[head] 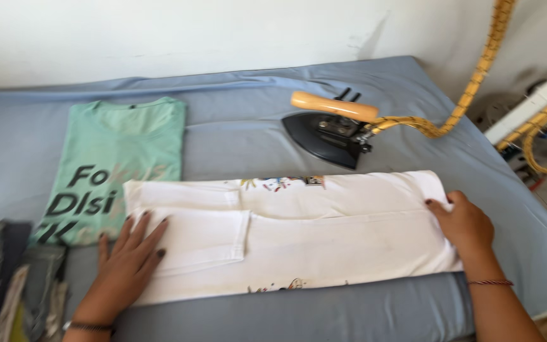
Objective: The person irons a white t-shirt on a bed using a steam iron. They smooth the fabric, iron the front and back, and fold the shirt neatly. The person then places the finished shirt on a stack of other folded clothes.
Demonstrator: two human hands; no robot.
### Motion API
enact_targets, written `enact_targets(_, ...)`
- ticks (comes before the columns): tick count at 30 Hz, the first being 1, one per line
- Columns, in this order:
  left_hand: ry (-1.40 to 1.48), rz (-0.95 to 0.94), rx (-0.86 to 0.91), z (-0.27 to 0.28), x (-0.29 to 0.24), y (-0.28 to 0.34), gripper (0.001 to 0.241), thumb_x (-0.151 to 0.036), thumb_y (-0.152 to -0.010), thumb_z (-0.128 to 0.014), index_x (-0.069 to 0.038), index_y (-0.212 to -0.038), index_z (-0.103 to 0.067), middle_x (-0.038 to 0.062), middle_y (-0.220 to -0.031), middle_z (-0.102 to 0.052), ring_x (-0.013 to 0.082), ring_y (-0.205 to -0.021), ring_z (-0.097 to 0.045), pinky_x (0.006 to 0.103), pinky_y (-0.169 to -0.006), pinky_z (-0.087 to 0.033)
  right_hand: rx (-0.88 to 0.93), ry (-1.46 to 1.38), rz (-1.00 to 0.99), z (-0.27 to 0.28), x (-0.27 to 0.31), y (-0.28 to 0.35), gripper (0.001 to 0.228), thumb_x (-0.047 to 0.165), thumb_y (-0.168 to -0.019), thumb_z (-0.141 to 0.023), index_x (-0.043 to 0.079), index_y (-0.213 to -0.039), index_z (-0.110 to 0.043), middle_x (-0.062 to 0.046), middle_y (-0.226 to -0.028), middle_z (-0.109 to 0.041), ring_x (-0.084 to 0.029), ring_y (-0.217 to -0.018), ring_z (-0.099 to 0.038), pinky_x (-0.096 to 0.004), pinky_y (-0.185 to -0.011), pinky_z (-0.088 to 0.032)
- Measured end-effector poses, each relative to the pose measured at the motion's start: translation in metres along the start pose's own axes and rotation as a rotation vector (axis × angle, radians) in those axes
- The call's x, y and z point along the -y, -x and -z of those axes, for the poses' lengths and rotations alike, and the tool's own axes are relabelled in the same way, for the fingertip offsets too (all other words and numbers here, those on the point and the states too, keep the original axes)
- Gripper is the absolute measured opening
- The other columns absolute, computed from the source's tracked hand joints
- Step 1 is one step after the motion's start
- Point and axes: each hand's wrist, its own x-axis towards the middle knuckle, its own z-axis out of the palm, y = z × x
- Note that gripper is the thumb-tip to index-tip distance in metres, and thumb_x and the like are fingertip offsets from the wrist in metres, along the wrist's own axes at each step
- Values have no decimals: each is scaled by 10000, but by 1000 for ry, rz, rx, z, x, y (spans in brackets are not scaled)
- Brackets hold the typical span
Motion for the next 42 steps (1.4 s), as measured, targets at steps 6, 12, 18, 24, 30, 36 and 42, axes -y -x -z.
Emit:
enact_targets(6,10,59,48,8,-10,-1,570,-429,-967,-477,-404,-1527,-373,-16,-1675,-195,253,-1554,-74,628,-1178,53,259,-937,-167,2,-28,-27,432,321,-975,-693,28,-1282,-616,-168,-1178,-690,-249,-1024,-666,-407,-884,-540)
enact_targets(12,2,67,90,18,-16,1,631,-435,-980,-462,-415,-1596,-330,-15,-1696,-143,256,-1548,-48,619,-1180,38,313,-1309,-175,41,20,-10,437,247,-1032,-583,60,-1425,-543,-81,-1300,-659,-173,-1164,-646,-345,-972,-529)
enact_targets(18,12,75,125,25,-19,4,581,-419,-993,-464,-391,-1560,-340,-6,-1685,-140,251,-1558,-46,610,-1199,18,587,-1260,88,69,114,21,556,105,-927,-600,91,-1478,-525,-92,-1152,-631,-172,-1001,-644,-331,-819,-549)
enact_targets(24,74,65,126,32,-21,7,546,-390,-998,-481,-359,-1533,-376,17,-1686,-149,261,-1561,-49,616,-1204,24,667,-1047,251,39,218,65,619,53,-879,-651,166,-1464,-481,-124,-1047,-659,-193,-852,-638,-343,-664,-559)
enact_targets(30,155,63,149,38,-18,8,550,-359,-997,-483,-347,-1538,-383,19,-1690,-138,274,-1564,-29,605,-1206,49,800,-857,361,9,290,111,655,142,-921,-688,259,-1493,-391,-75,-1001,-621,-155,-845,-670,-352,-633,-608)
enact_targets(36,149,78,196,37,-16,6,550,-371,-1005,-478,-350,-1543,-367,2,-1703,-104,255,-1574,-6,585,-1216,73,284,-734,715,21,259,75,471,158,-920,-645,160,-1386,-583,-79,-1029,-721,-155,-951,-713,-312,-724,-612)
enact_targets(42,139,116,-130,66,-49,8,522,-404,-852,-704,-248,-1346,-633,77,-1501,-474,281,-1381,-373,625,-1142,-127,-135,-459,776,11,200,45,362,287,-931,-690,111,-1247,-693,-144,-1139,-702,-318,-1002,-694,-411,-834,-549)
